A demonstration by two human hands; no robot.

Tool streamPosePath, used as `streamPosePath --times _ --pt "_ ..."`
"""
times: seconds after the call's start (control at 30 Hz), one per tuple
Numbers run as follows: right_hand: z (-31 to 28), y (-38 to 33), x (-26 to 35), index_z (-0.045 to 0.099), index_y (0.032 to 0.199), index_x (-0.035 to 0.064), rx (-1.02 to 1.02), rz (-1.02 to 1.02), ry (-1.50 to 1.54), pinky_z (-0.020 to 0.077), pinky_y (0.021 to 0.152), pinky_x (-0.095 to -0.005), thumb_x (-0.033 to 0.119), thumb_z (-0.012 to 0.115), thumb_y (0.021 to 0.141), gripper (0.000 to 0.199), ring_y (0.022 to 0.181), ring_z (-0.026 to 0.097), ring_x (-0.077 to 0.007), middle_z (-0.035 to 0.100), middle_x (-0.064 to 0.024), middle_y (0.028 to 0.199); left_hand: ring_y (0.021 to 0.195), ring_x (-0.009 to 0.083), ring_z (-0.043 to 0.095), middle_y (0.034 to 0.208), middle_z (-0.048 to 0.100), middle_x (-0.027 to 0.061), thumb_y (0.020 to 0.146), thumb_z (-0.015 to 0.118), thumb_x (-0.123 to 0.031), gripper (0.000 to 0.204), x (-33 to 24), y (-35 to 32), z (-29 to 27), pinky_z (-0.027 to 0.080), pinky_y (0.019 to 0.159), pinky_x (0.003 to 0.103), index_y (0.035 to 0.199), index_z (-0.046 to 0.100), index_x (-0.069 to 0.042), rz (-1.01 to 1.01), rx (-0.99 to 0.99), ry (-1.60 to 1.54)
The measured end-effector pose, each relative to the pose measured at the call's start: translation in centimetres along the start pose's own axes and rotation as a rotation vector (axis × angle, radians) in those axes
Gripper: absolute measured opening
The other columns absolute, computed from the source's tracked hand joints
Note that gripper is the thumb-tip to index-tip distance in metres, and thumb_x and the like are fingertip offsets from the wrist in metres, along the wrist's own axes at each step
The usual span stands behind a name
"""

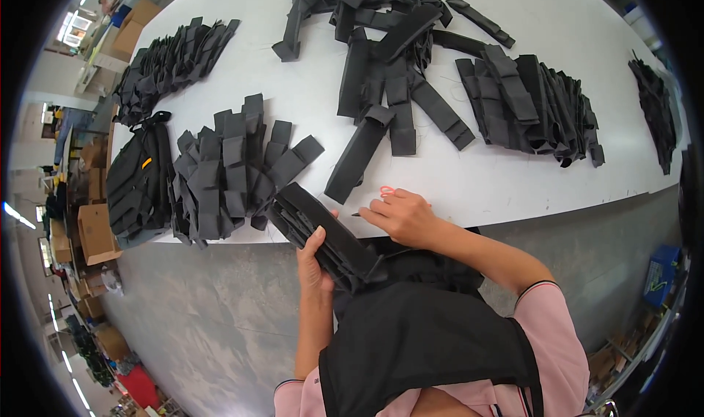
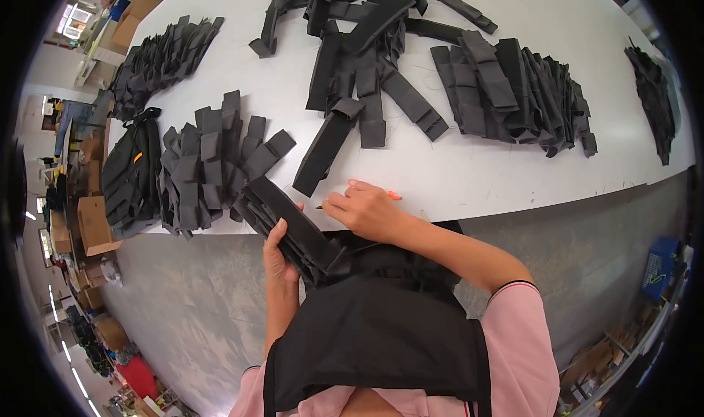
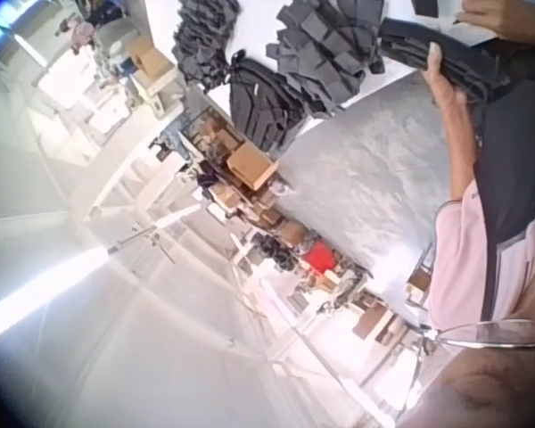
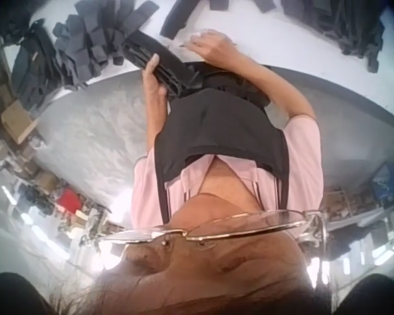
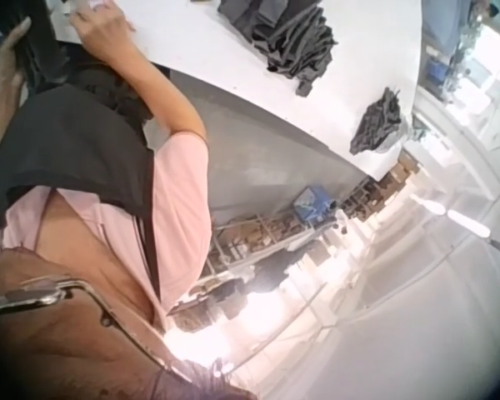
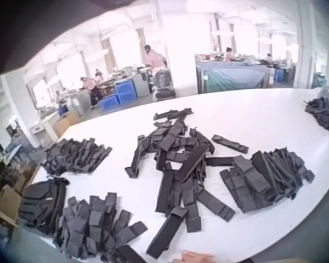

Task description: Sorting, stacking, and trimming threads from black fabric straps in a manufacturing workshop.

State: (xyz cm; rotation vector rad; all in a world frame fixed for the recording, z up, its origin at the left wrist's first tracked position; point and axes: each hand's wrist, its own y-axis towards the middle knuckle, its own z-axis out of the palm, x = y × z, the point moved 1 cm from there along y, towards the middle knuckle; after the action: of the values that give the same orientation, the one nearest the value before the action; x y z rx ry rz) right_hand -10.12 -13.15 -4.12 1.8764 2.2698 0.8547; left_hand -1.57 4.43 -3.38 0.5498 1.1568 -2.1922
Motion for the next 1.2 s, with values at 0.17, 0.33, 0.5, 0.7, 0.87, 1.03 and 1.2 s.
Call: streamPosePath --times 0.17,0.33,0.5,0.7,0.87,1.03,1.2 --pt "-2.0 -2.5 0.1 0.063 0.097 0.0072 -0.025 0.166 0.089 0.0464 0.067 -0.0301 -0.001 0.056 0.065 0.033 0.068 0.057 -0.0175 0.057 -0.0019 0.081 0.089 0.0214 0.060 0.112 0.059 0.0172 0.076 0.063 -0.009 0.047 -0.2 0.0 -0.8 0.053 0.078 0.034 0.118 0.046 0.002 -0.014 -0.012 -0.021" --pt "-1.3 -1.7 0.7 0.060 0.098 0.0073 -0.001 0.102 0.072 0.0425 0.063 -0.0294 0.004 0.057 0.067 0.032 0.064 0.054 -0.0163 0.054 -0.0021 0.080 0.089 0.0215 0.060 0.112 0.059 0.0171 0.076 0.063 -0.009 0.047 -0.1 0.0 -0.7 0.054 0.078 0.034 0.118 0.046 0.001 -0.031 0.003 -0.025" --pt "1.3 -0.1 0.5 0.058 0.096 0.0065 -0.047 0.034 0.029 0.0398 0.059 -0.0282 0.008 0.058 0.068 0.028 0.061 0.052 -0.0164 0.052 -0.0031 0.080 0.089 0.0221 0.061 0.111 0.059 0.0172 0.076 0.062 -0.009 0.047 0.2 0.0 -0.6 0.053 0.078 0.035 0.119 0.045 0.001 -0.033 0.006 -0.033" --pt "0.3 -0.2 -0.9 0.062 0.094 0.0111 -0.043 0.353 0.121 0.0412 0.055 -0.0312 0.010 0.063 0.072 0.022 0.056 0.051 -0.0211 0.054 -0.0029 0.073 0.089 0.0220 0.061 0.112 0.059 0.0173 0.077 0.061 -0.008 0.046 -0.2 -0.2 -1.8 0.054 0.078 0.035 0.119 0.045 0.002 -0.020 -0.041 -0.039" --pt "-0.2 0.6 -1.4 0.061 0.097 0.0105 -0.027 0.198 0.113 0.0417 0.058 -0.0306 0.007 0.059 0.071 0.026 0.057 0.051 -0.0194 0.053 -0.0022 0.076 0.089 0.0217 0.061 0.112 0.059 0.0174 0.078 0.061 -0.008 0.045 -0.5 -0.2 -1.2 0.054 0.078 0.035 0.119 0.046 0.002 -0.010 -0.019 -0.054" --pt "1.5 1.4 -0.1 0.060 0.098 0.0090 0.055 -0.022 0.087 0.0425 0.059 -0.0297 0.006 0.054 0.070 0.028 0.065 0.055 -0.0182 0.052 -0.0018 0.077 0.090 0.0220 0.061 0.112 0.058 0.0176 0.078 0.061 -0.008 0.044 -0.5 -0.2 -1.1 0.054 0.079 0.035 0.118 0.046 0.002 -0.024 -0.023 -0.074" --pt "1.7 1.9 -0.8 0.061 0.097 0.0087 -0.004 0.129 0.188 0.0437 0.058 -0.0320 0.008 0.057 0.073 0.024 0.064 0.055 -0.0207 0.054 -0.0030 0.077 0.090 0.0220 0.061 0.113 0.058 0.0176 0.078 0.062 -0.009 0.045 -0.5 -0.2 -1.1 0.053 0.079 0.034 0.119 0.046 0.003 -0.009 -0.044 -0.089"
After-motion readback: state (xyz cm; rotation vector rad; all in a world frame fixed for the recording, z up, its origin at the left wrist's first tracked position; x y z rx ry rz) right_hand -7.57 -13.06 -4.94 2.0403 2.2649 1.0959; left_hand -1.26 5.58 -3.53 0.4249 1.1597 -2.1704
